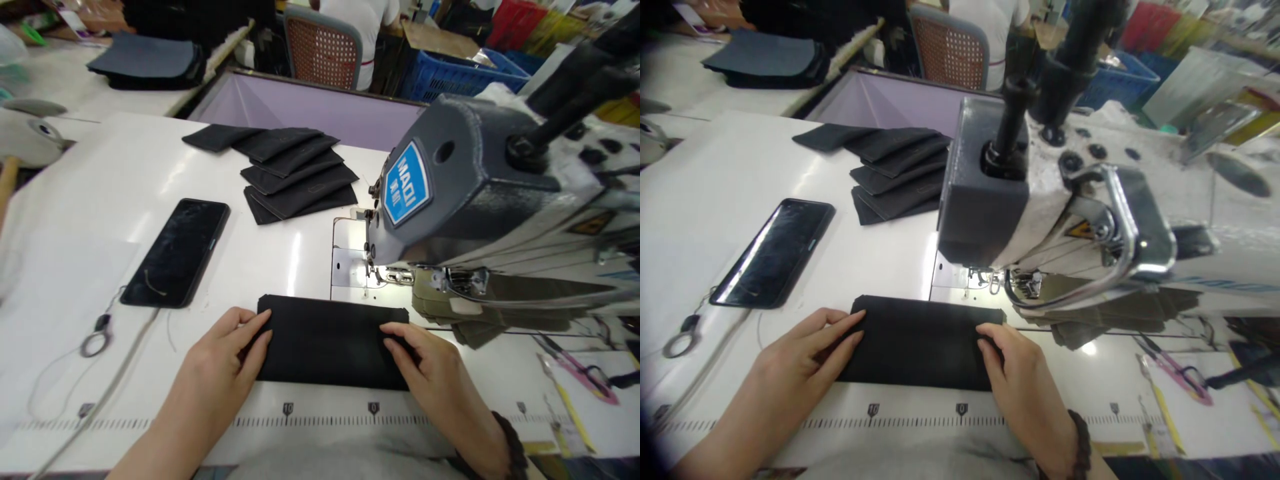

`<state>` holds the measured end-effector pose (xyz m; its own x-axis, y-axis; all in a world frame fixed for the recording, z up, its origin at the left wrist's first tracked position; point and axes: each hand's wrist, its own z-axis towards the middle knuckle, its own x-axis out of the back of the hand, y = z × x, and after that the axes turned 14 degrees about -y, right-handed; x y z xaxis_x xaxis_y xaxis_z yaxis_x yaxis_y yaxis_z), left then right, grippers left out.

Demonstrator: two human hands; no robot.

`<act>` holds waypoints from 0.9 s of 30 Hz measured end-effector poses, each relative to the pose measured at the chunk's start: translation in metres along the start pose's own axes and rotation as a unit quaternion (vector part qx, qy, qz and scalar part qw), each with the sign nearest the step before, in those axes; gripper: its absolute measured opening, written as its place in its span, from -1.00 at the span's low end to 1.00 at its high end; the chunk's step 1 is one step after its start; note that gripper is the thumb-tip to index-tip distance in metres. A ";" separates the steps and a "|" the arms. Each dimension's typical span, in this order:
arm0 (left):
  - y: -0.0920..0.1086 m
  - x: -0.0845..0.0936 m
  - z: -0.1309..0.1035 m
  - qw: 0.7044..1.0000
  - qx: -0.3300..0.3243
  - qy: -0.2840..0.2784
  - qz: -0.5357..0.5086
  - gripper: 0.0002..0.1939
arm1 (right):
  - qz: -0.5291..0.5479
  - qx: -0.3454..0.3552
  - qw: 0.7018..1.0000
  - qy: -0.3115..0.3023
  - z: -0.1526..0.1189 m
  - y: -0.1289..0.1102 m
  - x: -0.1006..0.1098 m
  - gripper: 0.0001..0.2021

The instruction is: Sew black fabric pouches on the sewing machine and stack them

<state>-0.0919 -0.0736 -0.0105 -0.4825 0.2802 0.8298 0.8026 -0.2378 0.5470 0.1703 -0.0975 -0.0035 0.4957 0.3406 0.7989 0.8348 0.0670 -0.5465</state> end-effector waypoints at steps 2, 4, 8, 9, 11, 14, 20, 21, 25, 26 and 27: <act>-0.001 -0.001 0.001 1.000 -0.003 0.002 0.011 -0.71 | -0.038 -0.003 0.999 0.001 -0.001 -0.002 0.000 -0.81; -0.001 -0.003 0.001 1.000 -0.002 0.005 0.021 -0.71 | -0.094 -0.008 0.996 0.002 -0.003 -0.004 0.000 -0.81; 0.002 -0.005 -0.001 0.997 0.013 -0.014 0.069 -0.71 | -0.221 -0.041 0.974 0.032 -0.007 -0.011 0.002 -0.81; 0.003 -0.004 -0.001 0.996 0.013 -0.015 0.090 -0.71 | -0.247 -0.044 0.967 0.052 -0.008 -0.012 0.001 -0.80; 0.005 -0.003 -0.001 0.990 -0.006 0.006 0.139 -0.73 | -0.287 -0.019 0.952 0.100 -0.008 -0.016 -0.001 -0.78; 0.008 -0.001 0.003 0.974 -0.106 0.016 0.198 -0.70 | -0.313 0.106 0.938 0.102 -0.005 -0.019 -0.009 -0.68; 0.029 0.000 0.019 0.942 -0.176 -0.116 0.260 -0.67 | -0.303 0.156 0.940 0.027 0.002 -0.028 -0.025 -0.69; 0.036 -0.002 0.020 0.945 -0.152 -0.111 0.267 -0.70 | -0.295 0.145 0.944 0.028 0.002 -0.031 -0.026 -0.73; 0.055 -0.015 0.020 0.947 -0.105 -0.067 0.295 -0.63 | -0.269 0.127 0.953 0.050 0.001 -0.038 -0.034 -0.68; 0.056 -0.020 0.019 0.947 -0.108 -0.057 0.296 -0.63 | -0.264 0.127 0.954 0.060 0.001 -0.037 -0.037 -0.64; 0.054 -0.025 0.018 0.948 -0.114 -0.045 0.293 -0.63 | -0.258 0.127 0.955 0.067 0.000 -0.035 -0.039 -0.61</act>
<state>-0.0303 -0.0761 -0.0036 0.0637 0.1143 0.9914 0.8220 -0.5694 0.0128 0.1214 -0.1127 -0.0156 0.0736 0.0781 0.9942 0.8998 0.4247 -0.0999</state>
